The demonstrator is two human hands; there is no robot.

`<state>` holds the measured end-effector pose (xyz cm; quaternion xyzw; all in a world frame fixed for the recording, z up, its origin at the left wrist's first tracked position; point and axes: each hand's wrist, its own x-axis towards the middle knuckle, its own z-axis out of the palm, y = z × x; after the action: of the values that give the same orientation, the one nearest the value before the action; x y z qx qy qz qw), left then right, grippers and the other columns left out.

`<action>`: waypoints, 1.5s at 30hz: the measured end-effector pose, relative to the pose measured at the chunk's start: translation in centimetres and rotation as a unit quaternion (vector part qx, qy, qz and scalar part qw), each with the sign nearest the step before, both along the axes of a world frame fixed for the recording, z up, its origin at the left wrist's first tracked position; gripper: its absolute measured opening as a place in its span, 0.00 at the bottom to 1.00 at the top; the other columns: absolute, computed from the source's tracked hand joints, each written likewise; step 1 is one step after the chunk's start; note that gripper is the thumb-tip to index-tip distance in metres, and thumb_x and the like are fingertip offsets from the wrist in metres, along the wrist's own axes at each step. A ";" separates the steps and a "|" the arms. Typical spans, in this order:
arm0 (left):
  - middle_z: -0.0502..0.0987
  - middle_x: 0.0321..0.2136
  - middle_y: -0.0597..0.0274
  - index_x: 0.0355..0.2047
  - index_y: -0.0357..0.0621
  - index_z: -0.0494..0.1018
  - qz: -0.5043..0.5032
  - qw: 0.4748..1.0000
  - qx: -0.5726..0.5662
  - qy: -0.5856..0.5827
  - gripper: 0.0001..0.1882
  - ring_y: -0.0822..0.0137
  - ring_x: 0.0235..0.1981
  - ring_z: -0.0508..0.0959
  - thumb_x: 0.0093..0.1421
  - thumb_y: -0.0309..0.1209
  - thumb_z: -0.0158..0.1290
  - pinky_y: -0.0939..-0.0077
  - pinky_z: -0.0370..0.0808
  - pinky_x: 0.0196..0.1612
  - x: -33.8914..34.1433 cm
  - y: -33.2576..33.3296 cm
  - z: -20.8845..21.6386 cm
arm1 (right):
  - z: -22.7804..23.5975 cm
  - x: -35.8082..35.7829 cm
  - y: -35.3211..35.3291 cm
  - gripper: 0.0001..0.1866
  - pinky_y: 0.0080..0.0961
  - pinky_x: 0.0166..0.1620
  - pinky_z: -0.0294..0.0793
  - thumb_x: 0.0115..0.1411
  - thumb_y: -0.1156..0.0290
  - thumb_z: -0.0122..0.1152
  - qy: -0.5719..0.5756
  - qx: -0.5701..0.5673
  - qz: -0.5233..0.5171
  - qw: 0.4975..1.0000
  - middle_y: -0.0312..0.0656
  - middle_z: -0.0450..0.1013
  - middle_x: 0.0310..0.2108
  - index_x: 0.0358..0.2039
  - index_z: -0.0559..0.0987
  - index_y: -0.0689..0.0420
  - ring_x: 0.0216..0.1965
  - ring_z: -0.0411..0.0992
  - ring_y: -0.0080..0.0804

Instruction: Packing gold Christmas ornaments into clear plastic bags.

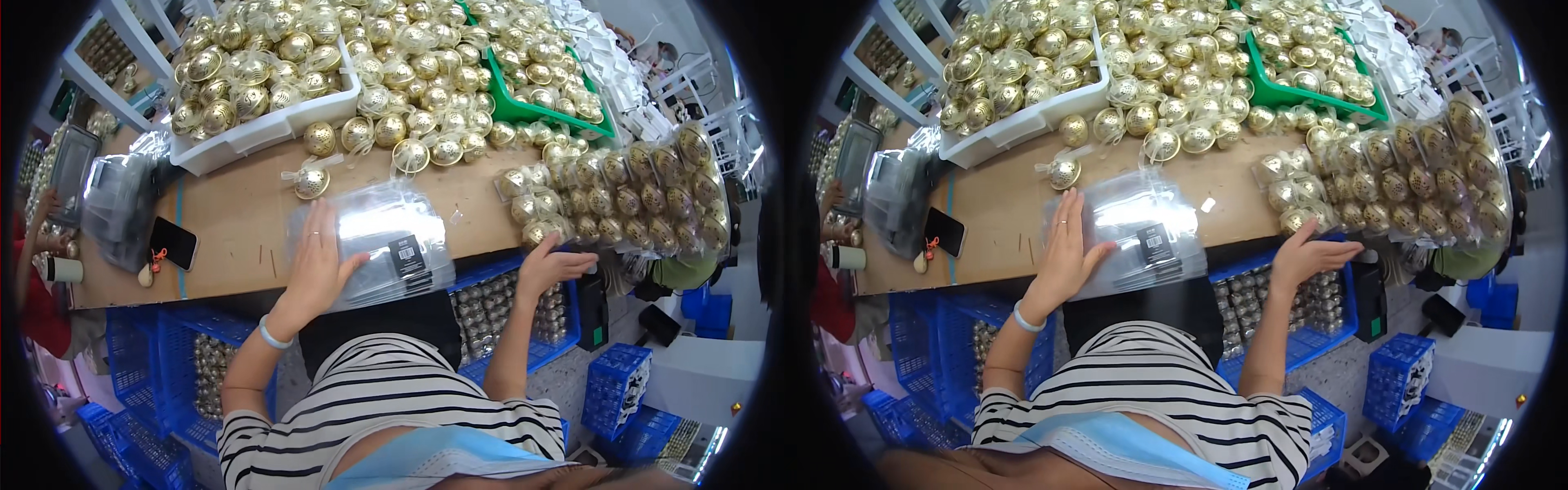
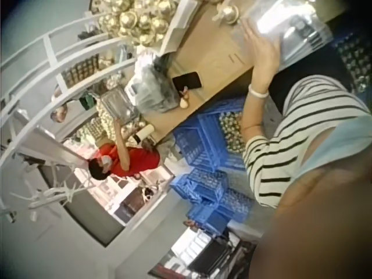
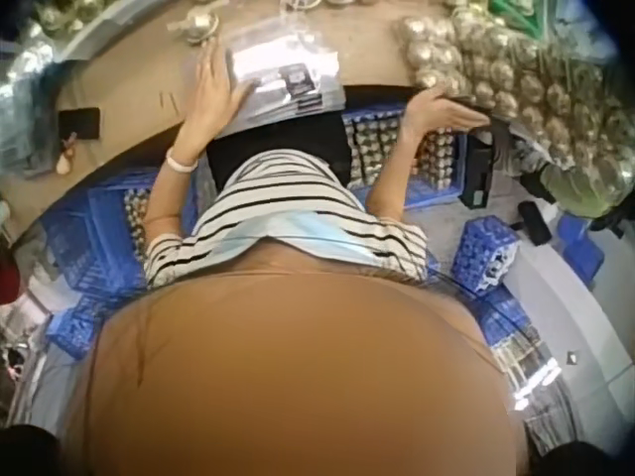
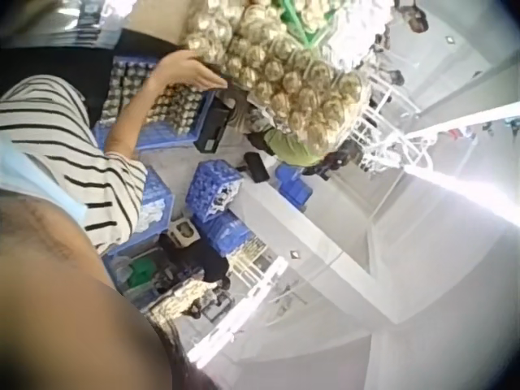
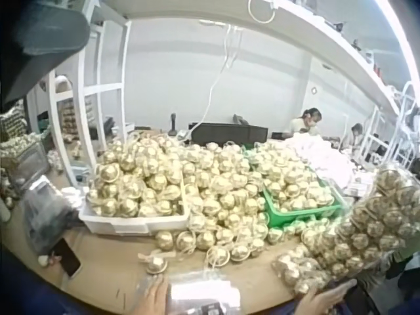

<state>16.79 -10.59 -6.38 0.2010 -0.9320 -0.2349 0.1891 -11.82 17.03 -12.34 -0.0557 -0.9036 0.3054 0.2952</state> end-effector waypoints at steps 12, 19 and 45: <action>0.71 0.53 0.38 0.60 0.25 0.63 -0.034 0.999 -0.016 -0.010 0.49 0.41 0.59 0.68 0.43 0.37 0.73 0.56 0.66 0.63 -4.4 -2.3 1.5 | 4.7 12.2 -11.2 0.29 0.42 0.60 0.67 0.57 0.65 0.72 -0.002 0.108 0.503 0.857 0.58 0.69 0.55 0.54 0.72 0.68 0.57 0.67 0.55; 0.76 0.36 0.58 0.36 0.43 0.77 -0.068 0.995 0.018 0.077 0.13 0.57 0.31 0.80 0.54 0.34 0.65 0.63 0.76 0.33 -3.8 -3.9 6.3 | 8.3 10.0 -10.2 0.16 0.29 0.46 0.73 0.53 0.80 0.71 -0.142 -0.197 0.543 0.804 0.41 0.80 0.31 0.43 0.80 0.66 0.39 0.75 0.32; 0.51 0.73 0.46 0.72 0.48 0.56 -0.174 0.967 -0.147 -0.115 0.45 0.44 0.73 0.51 0.62 0.58 0.52 0.28 0.45 0.67 -5.5 -1.6 -1.9 | 4.3 8.2 -14.3 0.27 0.47 0.62 0.63 0.65 0.66 0.58 -0.020 0.122 0.591 0.797 0.58 0.68 0.59 0.62 0.69 0.65 0.59 0.67 0.53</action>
<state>11.26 -12.23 -8.32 0.0310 -0.9924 -0.0996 0.0645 -3.65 2.71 -8.06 0.5200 -0.7961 0.3066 0.0434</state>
